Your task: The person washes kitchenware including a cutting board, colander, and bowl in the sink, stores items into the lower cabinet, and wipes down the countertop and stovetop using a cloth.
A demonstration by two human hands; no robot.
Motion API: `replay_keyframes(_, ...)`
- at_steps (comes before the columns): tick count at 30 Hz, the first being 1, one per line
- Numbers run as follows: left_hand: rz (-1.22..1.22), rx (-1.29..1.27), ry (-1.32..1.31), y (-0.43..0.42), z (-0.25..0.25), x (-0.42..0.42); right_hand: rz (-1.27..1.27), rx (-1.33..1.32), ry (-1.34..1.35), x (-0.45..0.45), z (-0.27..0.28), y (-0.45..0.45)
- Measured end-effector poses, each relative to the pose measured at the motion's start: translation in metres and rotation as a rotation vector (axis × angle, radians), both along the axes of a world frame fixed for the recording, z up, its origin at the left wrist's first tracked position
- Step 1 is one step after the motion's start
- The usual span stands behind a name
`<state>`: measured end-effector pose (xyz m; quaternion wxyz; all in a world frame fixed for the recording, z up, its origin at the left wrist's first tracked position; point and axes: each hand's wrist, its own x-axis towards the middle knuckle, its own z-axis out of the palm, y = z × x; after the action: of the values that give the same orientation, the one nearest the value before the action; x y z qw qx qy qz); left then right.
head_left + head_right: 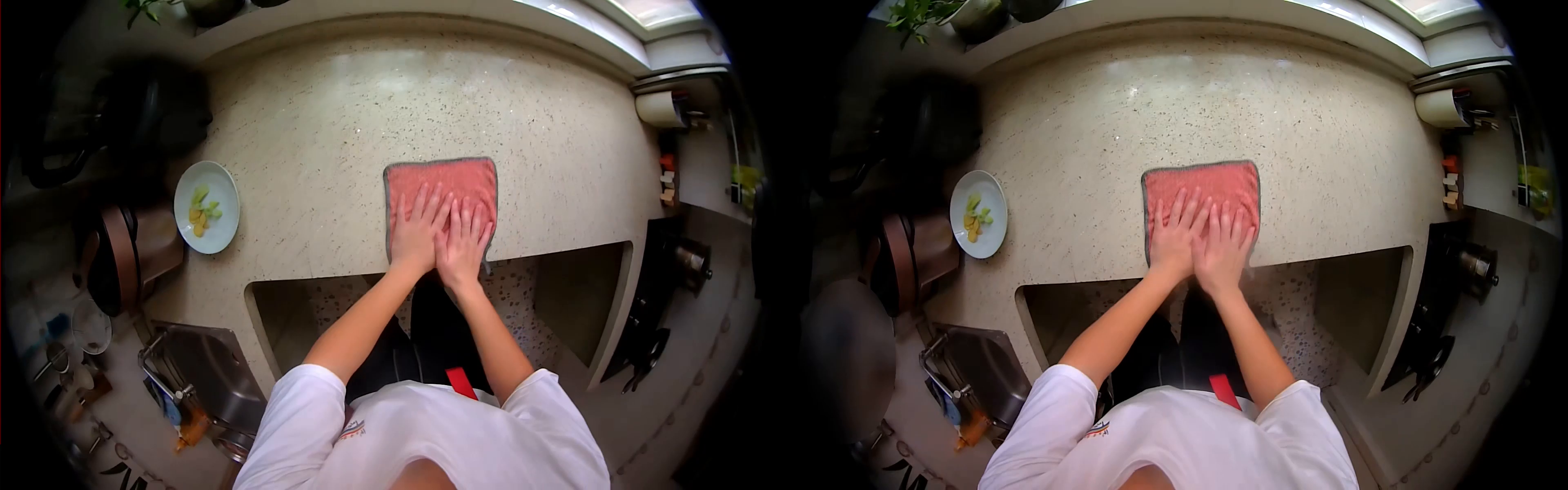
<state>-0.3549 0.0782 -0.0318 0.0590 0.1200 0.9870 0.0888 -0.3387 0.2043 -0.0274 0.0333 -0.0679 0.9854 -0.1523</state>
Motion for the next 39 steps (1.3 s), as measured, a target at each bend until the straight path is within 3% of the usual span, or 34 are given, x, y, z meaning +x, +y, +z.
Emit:
replay_keyframes(6,0.101,-0.031,-0.144,-0.049,0.001,0.05,0.092,-0.011,-0.033,0.031,0.009,-0.055)
replay_keyframes(9,0.201,-0.05,-0.094,-0.063,0.007,0.042,0.176,-0.08,-0.012,0.011,0.01,-0.069)
replay_keyframes(17,0.44,-0.178,0.03,-0.049,-0.012,-0.099,0.266,-0.199,0.132,-0.146,-0.005,-0.065)
replay_keyframes(23,0.527,-0.213,-0.021,0.016,-0.008,-0.241,0.304,-0.233,0.194,-0.292,-0.017,-0.004)
replay_keyframes(28,0.45,-0.252,-0.042,0.088,-0.007,-0.311,0.256,-0.171,0.144,-0.354,-0.02,0.071)
replay_keyframes(34,0.331,-0.206,0.015,0.168,-0.011,-0.332,0.152,-0.086,0.141,-0.366,-0.021,0.156)
replay_keyframes(39,0.178,-0.142,0.068,0.215,-0.009,-0.284,0.046,-0.029,0.127,-0.302,-0.024,0.209)
